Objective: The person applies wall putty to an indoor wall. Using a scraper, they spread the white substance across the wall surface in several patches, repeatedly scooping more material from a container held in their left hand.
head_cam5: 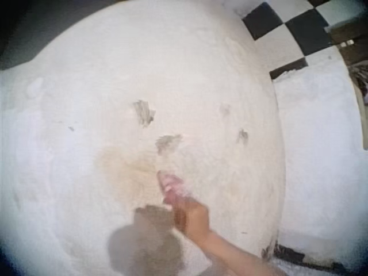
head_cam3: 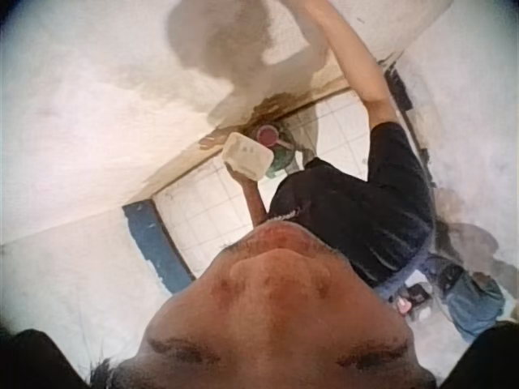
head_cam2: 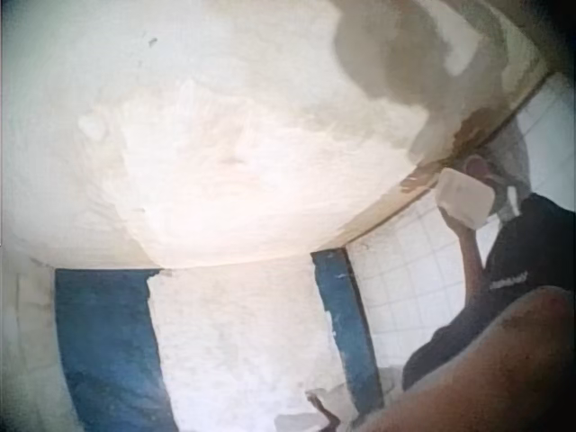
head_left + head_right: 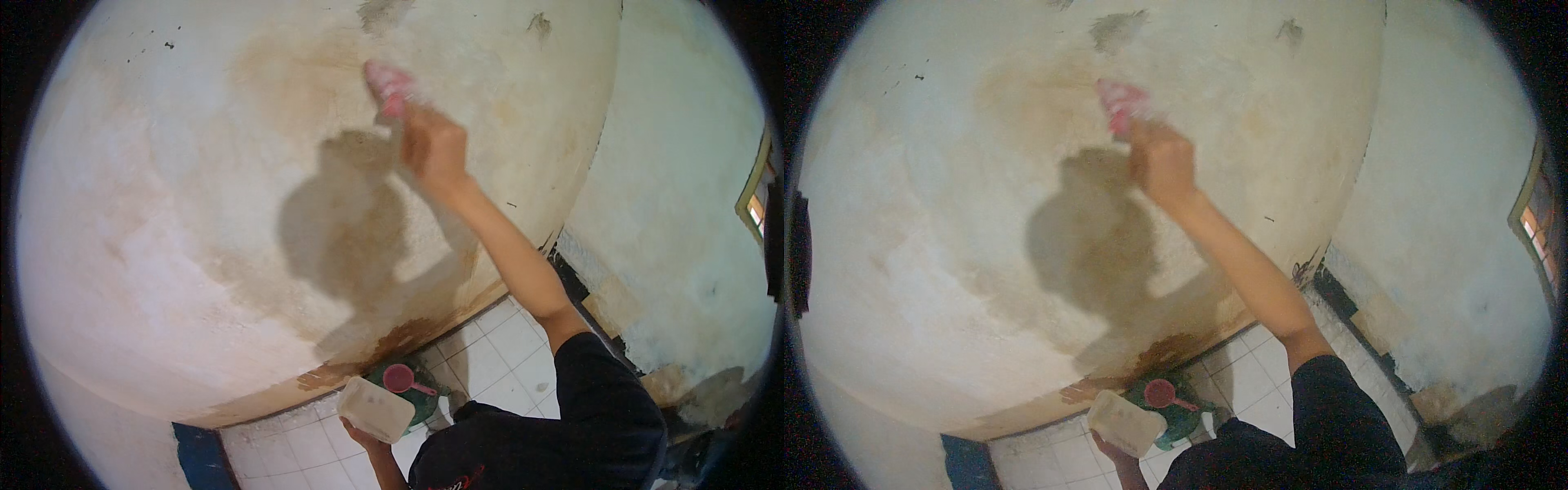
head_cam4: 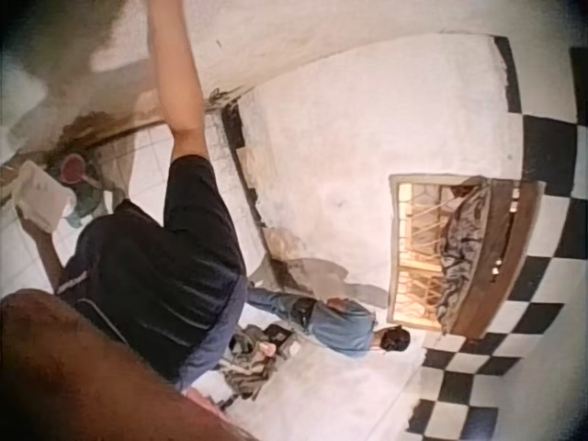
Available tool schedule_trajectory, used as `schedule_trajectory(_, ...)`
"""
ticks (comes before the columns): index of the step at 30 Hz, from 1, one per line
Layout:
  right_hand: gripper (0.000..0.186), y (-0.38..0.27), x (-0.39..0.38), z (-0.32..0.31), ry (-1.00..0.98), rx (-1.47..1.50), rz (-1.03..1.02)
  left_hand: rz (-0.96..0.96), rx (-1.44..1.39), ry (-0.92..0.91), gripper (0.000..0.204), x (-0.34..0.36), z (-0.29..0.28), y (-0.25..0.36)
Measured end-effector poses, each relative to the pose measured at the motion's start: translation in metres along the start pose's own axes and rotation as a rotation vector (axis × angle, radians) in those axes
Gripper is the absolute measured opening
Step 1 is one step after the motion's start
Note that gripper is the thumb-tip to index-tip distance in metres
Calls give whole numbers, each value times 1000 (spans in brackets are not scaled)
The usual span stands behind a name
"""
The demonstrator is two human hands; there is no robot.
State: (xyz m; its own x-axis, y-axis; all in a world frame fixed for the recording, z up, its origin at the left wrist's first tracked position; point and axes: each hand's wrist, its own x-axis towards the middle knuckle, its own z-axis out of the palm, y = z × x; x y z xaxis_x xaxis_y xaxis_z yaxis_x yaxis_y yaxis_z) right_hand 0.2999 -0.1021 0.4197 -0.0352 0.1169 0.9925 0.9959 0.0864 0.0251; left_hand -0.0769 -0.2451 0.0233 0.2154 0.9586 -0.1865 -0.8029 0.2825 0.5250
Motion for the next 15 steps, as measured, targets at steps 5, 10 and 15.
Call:
schedule_trajectory(5, 27, 66, -39, 56, -81, -211, -71, -10, -4, 0, 65, -13, 11, -3)
schedule_trajectory(10, 21, -3, -106, 40, -157, 173, -159, -26, 3, 70, 66, -13, -8, 2)
schedule_trajectory(15, 15, 71, -10, -30, 83, -169, 169, -56, -72, 55, 68, -16, -7, 7)
